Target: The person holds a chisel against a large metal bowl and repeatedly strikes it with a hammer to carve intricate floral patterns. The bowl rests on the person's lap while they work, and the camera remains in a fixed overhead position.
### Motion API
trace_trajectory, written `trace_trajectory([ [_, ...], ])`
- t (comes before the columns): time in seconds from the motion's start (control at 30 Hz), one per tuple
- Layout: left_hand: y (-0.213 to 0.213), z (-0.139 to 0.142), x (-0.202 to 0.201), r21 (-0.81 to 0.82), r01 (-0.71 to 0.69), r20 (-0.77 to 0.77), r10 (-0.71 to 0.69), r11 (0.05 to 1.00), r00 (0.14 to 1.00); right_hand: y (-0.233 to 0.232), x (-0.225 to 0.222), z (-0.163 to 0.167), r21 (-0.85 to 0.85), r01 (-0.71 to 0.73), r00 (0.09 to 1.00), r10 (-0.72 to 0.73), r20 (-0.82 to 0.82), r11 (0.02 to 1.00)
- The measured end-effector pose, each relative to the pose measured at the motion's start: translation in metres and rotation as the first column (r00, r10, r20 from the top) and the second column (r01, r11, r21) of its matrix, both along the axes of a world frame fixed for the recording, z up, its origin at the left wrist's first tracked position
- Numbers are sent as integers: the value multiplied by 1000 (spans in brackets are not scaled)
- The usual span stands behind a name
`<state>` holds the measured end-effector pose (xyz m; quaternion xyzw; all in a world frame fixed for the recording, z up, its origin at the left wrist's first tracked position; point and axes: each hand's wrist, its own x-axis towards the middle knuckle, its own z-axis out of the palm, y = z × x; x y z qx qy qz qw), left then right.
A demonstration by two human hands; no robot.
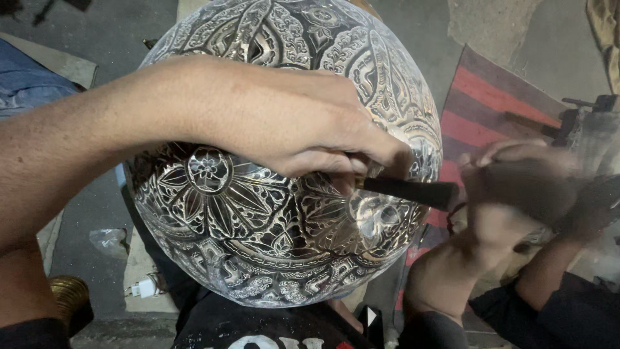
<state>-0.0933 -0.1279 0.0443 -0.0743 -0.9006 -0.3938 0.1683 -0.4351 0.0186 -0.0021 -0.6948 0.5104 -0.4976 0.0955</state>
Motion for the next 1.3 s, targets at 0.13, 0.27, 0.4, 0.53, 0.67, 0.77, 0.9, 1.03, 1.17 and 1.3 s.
trace_trajectory([
  [0.13, 0, -1, -2, 15, 34, -130, -31, 999, 991, -3, -3, -5, -5, -59, 972, 58, 228, 998],
  [0.27, -1, -1, -3, -1, -7, 111, 7, 1000, 994, -11, -1, -10, -115, -32, 997, 40, 64, 993],
  [0.4, -2, 0, 1, -23, 20, -88, -22, 1000, 996, -13, -1, -14, -154, 19, 1000, -19, 0, 988],
  [0.53, -1, -1, -2, 4, 33, -98, -33, 999, 995, -8, -5, -10, -48, 48, 946, -29, 324, 998],
  [0.67, -2, -2, -1, -4, 13, 71, -13, 1000, 997, -10, 0, -1, -147, -104, 473, 179, 863, 984],
  [0.77, -2, -2, 0, 2, 28, -37, -28, 1000, 999, -12, 10, 3, -221, -99, 992, 115, 61, 970],
  [0.9, -1, -1, 0, -38, 16, -115, -20, 999, 993, -3, 25, 5, -20, 50, 941, -40, 336, 999],
  [1.03, -2, 0, 0, -48, 15, -103, -20, 999, 994, 3, 29, 4, -102, -209, 328, 168, 929, 973],
  [1.17, 0, 0, 0, -70, -10, -97, 3, 997, 995, 3, 27, 1, -148, -221, 214, 196, 957, 964],
  [1.3, 1, 1, 1, 0, -2, 12, 2, 1000, 1000, 2, 30, 0, -61, -29, 795, 60, 604, 998],
])
